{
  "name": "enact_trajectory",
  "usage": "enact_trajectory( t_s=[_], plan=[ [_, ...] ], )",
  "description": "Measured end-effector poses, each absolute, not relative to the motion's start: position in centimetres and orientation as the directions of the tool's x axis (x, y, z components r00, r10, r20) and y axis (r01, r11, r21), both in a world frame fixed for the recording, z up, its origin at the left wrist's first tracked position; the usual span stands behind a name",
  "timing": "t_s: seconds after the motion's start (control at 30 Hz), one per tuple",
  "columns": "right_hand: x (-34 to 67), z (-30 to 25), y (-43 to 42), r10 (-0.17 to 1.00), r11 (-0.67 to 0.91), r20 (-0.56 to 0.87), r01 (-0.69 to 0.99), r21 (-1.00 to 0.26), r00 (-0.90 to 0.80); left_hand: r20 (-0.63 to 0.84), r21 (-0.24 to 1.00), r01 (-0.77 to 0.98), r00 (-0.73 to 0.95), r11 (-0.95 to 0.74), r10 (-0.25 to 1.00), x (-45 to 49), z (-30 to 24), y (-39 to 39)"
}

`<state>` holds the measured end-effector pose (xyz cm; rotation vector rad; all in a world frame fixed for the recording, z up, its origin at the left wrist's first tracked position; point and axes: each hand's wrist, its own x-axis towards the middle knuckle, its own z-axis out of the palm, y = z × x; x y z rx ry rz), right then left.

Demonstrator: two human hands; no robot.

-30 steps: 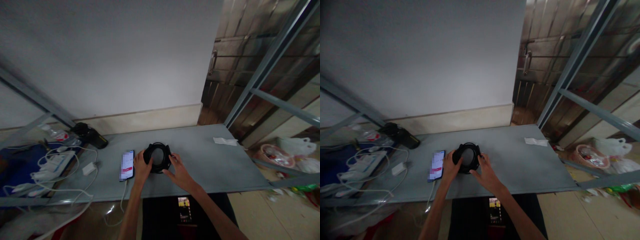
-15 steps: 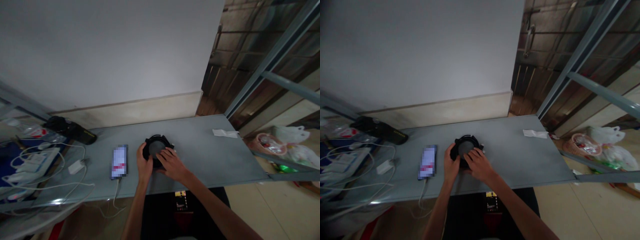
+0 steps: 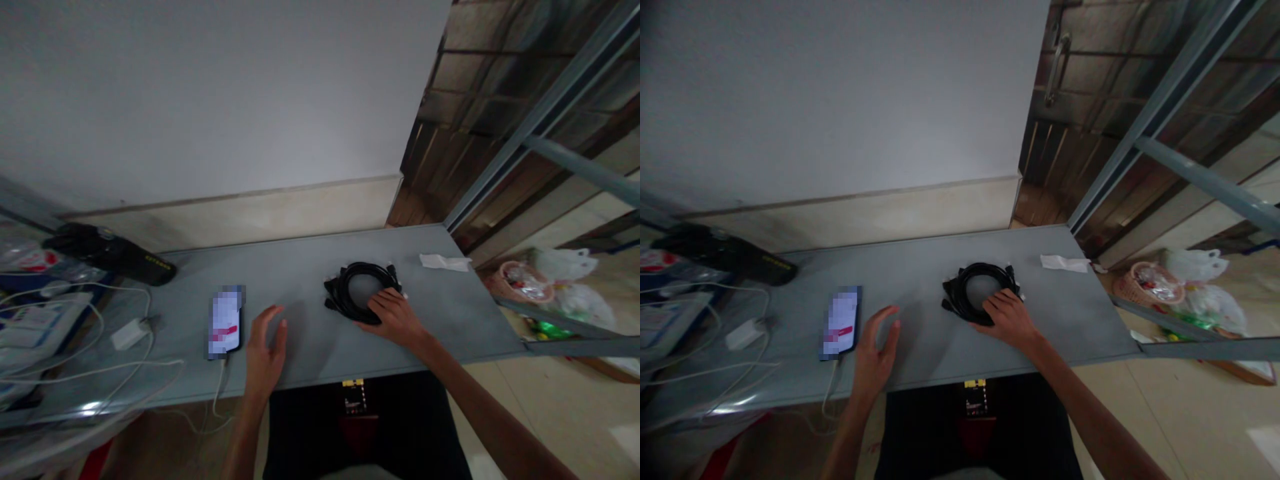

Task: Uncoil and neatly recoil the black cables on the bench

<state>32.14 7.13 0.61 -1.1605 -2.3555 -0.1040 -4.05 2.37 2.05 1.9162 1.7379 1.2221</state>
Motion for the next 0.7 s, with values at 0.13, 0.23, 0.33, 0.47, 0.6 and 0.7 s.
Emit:
enact_trajectory(
  t_s=[0.13,0.23,0.33,0.47,0.6,0.7],
  plan=[
    [33.9,1.0,6.0,0.753,0.573,0.487,0.805,-0.154,-0.443,0.428,0.669,0.713,-0.139,-0.210,0.893,-5.3,1.5,0.9],
    [33.9,1.5,3.4,0.766,0.525,0.535,0.826,-0.204,-0.355,0.417,0.679,0.713,-0.180,-0.173,0.891,-5.1,1.4,0.8],
    [33.6,1.3,-1.0,0.727,0.470,0.668,0.824,-0.317,-0.158,0.408,0.678,0.720,-0.199,-0.149,0.891,-4.9,1.6,0.9],
    [32.6,-1.0,-7.6,0.736,0.469,0.677,0.740,-0.482,-0.026,0.391,0.700,0.704,-0.243,-0.115,0.888,-4.8,1.8,0.7],
    [30.8,-5.8,-12.6,0.896,0.384,0.408,0.764,-0.518,-0.173,0.364,0.723,0.685,-0.267,-0.090,0.892,-4.9,1.8,0.5],
    [29.8,-9.4,-14.6,0.970,0.194,-0.019,0.814,-0.548,-0.244,0.351,0.733,0.676,-0.282,-0.075,0.893,-5.0,1.9,0.6]
  ],
)
